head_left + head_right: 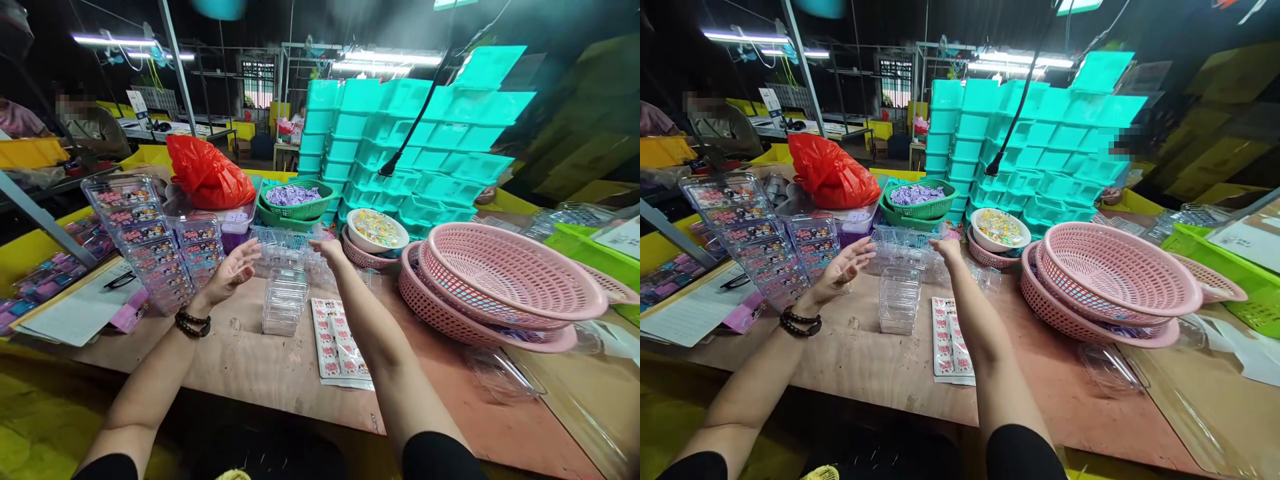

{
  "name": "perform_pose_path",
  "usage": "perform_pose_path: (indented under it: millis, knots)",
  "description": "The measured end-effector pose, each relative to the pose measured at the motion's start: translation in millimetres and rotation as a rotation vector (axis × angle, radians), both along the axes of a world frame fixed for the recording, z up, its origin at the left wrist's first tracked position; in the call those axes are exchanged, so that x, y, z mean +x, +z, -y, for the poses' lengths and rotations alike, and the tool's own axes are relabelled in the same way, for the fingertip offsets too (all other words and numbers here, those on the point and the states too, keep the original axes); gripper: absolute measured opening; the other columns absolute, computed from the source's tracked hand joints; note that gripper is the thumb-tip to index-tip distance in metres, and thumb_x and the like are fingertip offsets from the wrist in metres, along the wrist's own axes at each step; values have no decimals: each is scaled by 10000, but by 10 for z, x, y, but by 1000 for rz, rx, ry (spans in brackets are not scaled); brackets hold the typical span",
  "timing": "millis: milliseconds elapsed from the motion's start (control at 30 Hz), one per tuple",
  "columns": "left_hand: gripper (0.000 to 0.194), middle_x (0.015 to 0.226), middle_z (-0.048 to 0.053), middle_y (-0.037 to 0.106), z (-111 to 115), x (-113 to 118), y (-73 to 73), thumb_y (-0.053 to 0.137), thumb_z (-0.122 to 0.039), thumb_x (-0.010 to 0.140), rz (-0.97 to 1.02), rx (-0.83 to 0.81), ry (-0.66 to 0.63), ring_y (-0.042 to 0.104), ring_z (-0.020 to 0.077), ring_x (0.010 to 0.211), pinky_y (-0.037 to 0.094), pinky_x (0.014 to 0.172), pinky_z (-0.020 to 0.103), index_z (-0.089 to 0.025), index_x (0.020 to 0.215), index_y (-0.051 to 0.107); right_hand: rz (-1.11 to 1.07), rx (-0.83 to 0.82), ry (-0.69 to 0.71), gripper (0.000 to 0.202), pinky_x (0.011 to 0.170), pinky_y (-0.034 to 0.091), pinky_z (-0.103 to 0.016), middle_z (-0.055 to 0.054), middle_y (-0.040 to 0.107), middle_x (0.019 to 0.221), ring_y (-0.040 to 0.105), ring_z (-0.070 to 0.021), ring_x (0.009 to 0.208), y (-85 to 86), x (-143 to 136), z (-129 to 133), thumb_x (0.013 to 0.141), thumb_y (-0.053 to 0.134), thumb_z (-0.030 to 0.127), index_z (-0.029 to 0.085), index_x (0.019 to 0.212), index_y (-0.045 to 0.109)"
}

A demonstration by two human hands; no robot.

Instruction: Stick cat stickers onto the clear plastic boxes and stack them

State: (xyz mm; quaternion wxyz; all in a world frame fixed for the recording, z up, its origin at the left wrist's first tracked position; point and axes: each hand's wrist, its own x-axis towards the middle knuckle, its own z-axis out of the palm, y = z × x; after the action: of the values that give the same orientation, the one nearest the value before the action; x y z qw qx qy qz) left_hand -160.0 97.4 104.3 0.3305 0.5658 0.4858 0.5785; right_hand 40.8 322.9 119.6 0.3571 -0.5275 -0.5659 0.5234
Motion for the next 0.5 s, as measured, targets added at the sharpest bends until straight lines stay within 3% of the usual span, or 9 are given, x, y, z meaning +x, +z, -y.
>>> perform_pose_path:
  millis: [133,233,400,433,500]
  knots:
    - [880,1462,153,514,-44,88,118,752,-640,733,-9,79,117,541,307,1311,388,1148,497,-250,1453,432,-129,-78,50,281,628,435,-297,-6,630,594,550,-149,575,196,189,65,791,712,453,195,741,611]
    - [951,1548,130,409,-147,238,247,800,-591,702,-109,164,137,446,311,1402,316,1196,518,-294,1489,355,-258,-79,108,316,632,452,-285,-1,617,636,583,-156,633,370,472,271,856,637,506,216,745,576]
    - [1316,1684,148,47,-295,653,520,732,-769,639,-258,192,-101,196,363,1529,275,1212,526,-318,1582,-67,-617,-111,392,357,763,523,-373,-27,667,808,636,-213,829,483,723,1046,874,598,596,243,920,628]
    - [1347,1680,159,63,-290,736,559,707,-813,618,-232,193,-165,202,370,1526,300,1202,519,-302,1583,-83,-644,-123,446,396,785,531,-407,-37,677,832,642,-235,861,477,730,1211,864,594,629,245,950,635]
    - [1358,1638,180,226,-239,871,601,699,-849,578,-110,206,-270,287,384,1491,357,1174,511,-273,1592,3,-634,-129,508,474,805,539,-456,-54,689,849,649,-269,893,459,730,1476,840,581,693,245,980,645]
